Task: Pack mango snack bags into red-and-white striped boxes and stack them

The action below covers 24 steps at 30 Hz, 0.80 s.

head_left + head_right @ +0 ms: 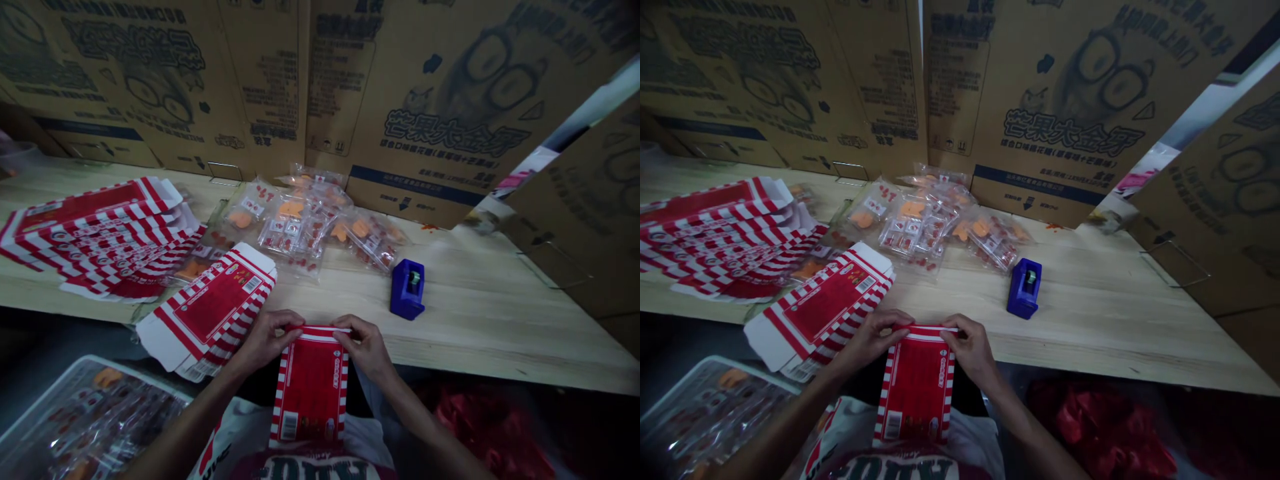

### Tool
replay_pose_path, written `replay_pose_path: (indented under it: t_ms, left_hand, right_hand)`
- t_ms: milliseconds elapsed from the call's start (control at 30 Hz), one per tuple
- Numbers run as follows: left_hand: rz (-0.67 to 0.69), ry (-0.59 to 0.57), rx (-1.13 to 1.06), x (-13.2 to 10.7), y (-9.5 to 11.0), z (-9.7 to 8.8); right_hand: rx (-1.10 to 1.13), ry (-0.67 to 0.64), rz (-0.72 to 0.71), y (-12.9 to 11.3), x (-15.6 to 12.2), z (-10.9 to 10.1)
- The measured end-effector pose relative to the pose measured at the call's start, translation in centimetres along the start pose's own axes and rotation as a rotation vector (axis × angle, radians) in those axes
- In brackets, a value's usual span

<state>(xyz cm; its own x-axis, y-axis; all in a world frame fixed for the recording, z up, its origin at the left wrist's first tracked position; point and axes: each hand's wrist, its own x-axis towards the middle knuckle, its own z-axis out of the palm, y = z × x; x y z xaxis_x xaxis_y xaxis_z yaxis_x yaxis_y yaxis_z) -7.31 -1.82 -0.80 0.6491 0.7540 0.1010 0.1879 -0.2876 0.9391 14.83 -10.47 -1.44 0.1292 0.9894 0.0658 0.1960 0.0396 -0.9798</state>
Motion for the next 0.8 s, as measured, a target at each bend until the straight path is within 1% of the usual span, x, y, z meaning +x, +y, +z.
replay_pose_path:
  t_ms: [67, 200, 267, 300, 333, 367, 400, 433, 500, 533, 567, 600, 633, 667, 733, 800]
  left_hand:
    - [-0.023, 0.017, -0.056, -0.3, -0.4, 0.6]
    - [-0.123, 0.045, -0.309, -0.1, -1.2, 1.9]
    - [-0.183, 0.053, -0.42, 0.1, -1.5, 2.5]
    - [-0.211, 0.06, -0.452, 0.3, -1.7, 2.6]
    - [-0.236, 0.072, -0.468, 0.4, -1.8, 2.7]
    - [-0.258, 0.084, -0.472, 0.6, -1.9, 2.7]
    - [-0.278, 0.09, -0.468, 0.7, -2.0, 2.7]
    - [-0.294, 0.088, -0.461, 0.8, -2.2, 2.6]
    - [-0.31, 0.07, -0.452, 1.1, -2.3, 2.5]
    - [-0.311, 0.056, -0.451, 1.2, -2.3, 2.5]
    - [-0.312, 0.041, -0.453, 1.3, -2.2, 2.5]
    - [-0.314, 0.028, -0.459, 1.4, -2.1, 2.5]
    - [-0.317, 0.018, -0.466, 1.5, -1.9, 2.6]
    - [-0.322, 0.011, -0.473, 1.5, -1.8, 2.7]
    - [-0.326, 0.009, -0.471, 1.6, -1.4, 2.7]
    - [-0.316, 0.022, -0.455, 1.6, -1.2, 2.7]
  right_hand:
    - [0.027, 0.051, -0.001, 0.3, -0.6, 0.7]
    - [0.112, 0.143, -0.006, 0.8, -1.7, 2.4]
    - [0.154, 0.151, -0.003, 1.1, -2.2, 2.7]
    - [0.17, 0.147, 0.007, 1.3, -2.2, 2.4]
    - [0.178, 0.156, 0.017, 1.6, -2.1, 1.8]
    - [0.171, 0.199, 0.021, 2.0, -1.9, 0.8]
    - [0.142, 0.295, 0.015, 2.4, -1.6, -0.7]
    - [0.09, 0.442, 0.001, 2.9, -1.2, -2.5]
    - [-0.067, 0.805, -0.024, 3.9, -0.3, -6.8]
    - [-0.145, 0.95, -0.014, 4.4, 0.1, -9.0]
    - [-0.205, 1.037, 0.02, 4.9, 0.5, -10.9]
    - [-0.237, 1.066, 0.057, 5.4, 1.0, -12.5]
    - [-0.251, 1.06, 0.091, 6.0, 1.4, -13.6]
    - [-0.25, 1.037, 0.116, 6.5, 1.9, -14.3]
    - [-0.224, 1.009, 0.131, 7.4, 2.8, -14.4]
    - [-0.184, 1.037, 0.128, 8.1, 3.5, -13.6]
